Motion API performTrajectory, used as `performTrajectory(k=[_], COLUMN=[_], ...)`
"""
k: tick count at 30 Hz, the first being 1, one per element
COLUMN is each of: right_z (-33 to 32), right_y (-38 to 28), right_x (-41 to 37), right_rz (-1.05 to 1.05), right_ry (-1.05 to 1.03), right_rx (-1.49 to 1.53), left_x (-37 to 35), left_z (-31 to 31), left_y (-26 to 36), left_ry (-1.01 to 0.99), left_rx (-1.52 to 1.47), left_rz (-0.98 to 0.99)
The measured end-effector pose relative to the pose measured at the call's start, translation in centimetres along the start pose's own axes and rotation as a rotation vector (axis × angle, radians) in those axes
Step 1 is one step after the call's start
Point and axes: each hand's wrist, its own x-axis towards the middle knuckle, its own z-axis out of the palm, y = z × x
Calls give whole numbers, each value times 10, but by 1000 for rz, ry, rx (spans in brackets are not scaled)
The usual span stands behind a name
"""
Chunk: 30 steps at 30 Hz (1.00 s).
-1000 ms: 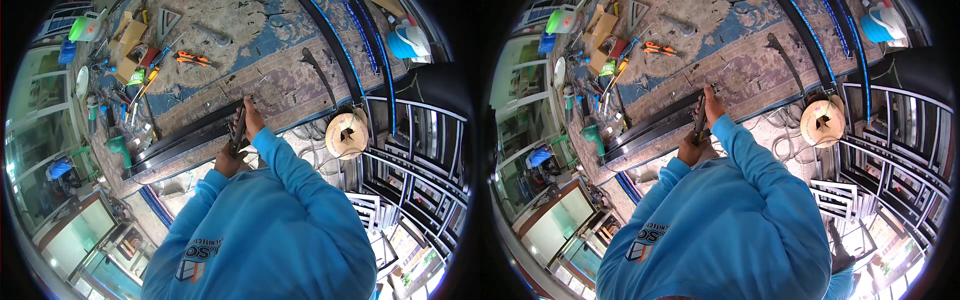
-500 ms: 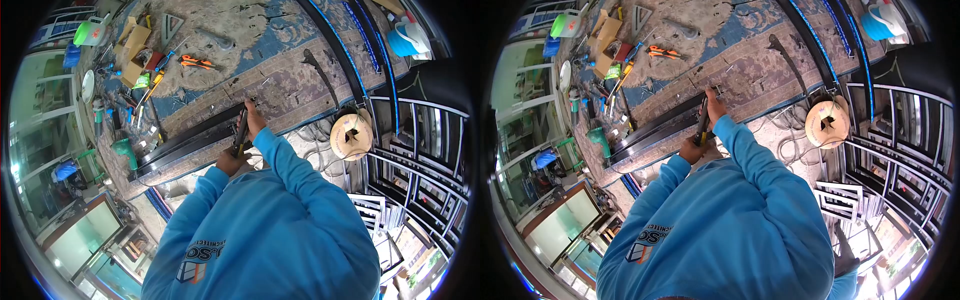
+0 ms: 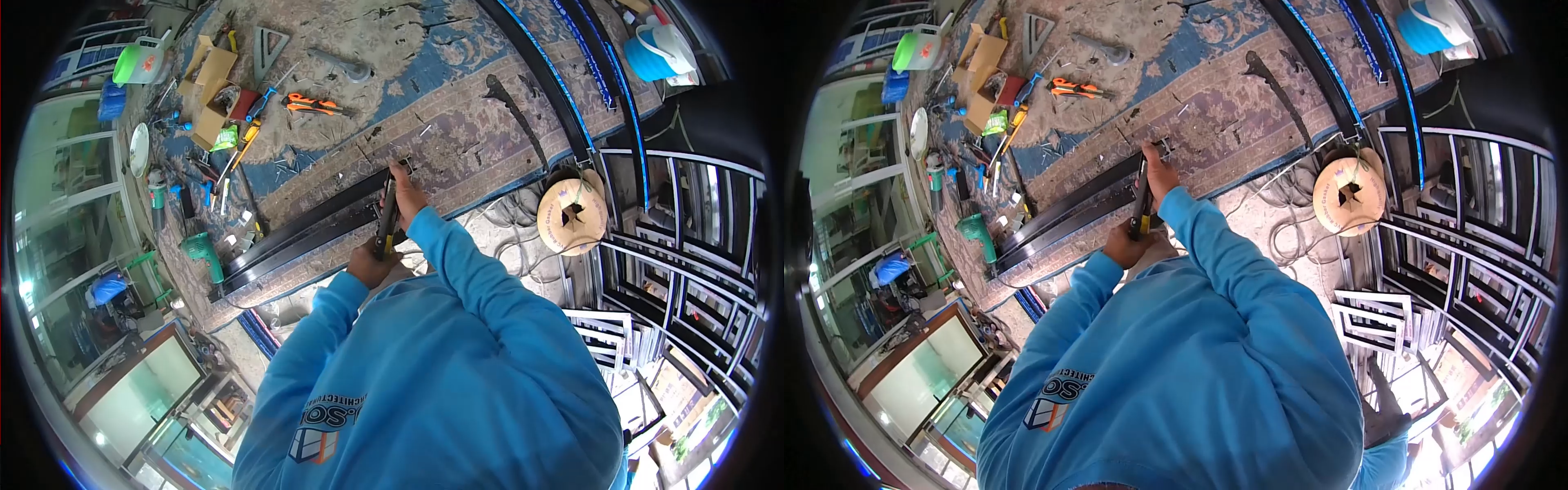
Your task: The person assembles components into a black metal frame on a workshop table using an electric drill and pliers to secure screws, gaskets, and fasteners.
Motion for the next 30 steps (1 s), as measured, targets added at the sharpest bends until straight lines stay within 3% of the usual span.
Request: performTrajectory(k=[3,6,8,10,12,13,14,16,19,22,23,26,29,30], right_z=[6,8,-2,-9,-1,5,6,1,5,6,5,1,4,6], right_y=[-6,-6,12,13,1,-3,-2,3,-1,-2,1,15,7,3], right_x=[-5,-9,19,14,11,3,-2,2,-4,-4,0,14,8,2], right_rz=[14,-28,-81,-22,5,13,26,14,6,-16,-33,-107,-57,-12], right_ry=[-12,10,73,12,-26,-12,11,6,-2,14,14,109,60,22], right_rx=[3,33,9,12,11,29,54,63,76,79,75,26,57,99], left_x=[17,12,-7,-35,-15,-8,-6,1,15,16,11,-31,-10,-1], left_z=[10,-34,-81,-102,-62,-48,-36,-5,11,-18,-43,-104,-59,-43], left_y=[-25,9,36,80,11,7,9,-7,-22,-20,-8,72,-5,-13], left_ry=[105,-140,-201,-111,-92,-265,-272,-109,44,-11,-171,-179,57,-134], left_rx=[161,509,-195,-541,-10,-81,-183,-235,-107,278,297,-715,-43,-243], left_rz=[72,66,-63,-152,53,-42,-133,-18,-12,34,59,-136,129,38])
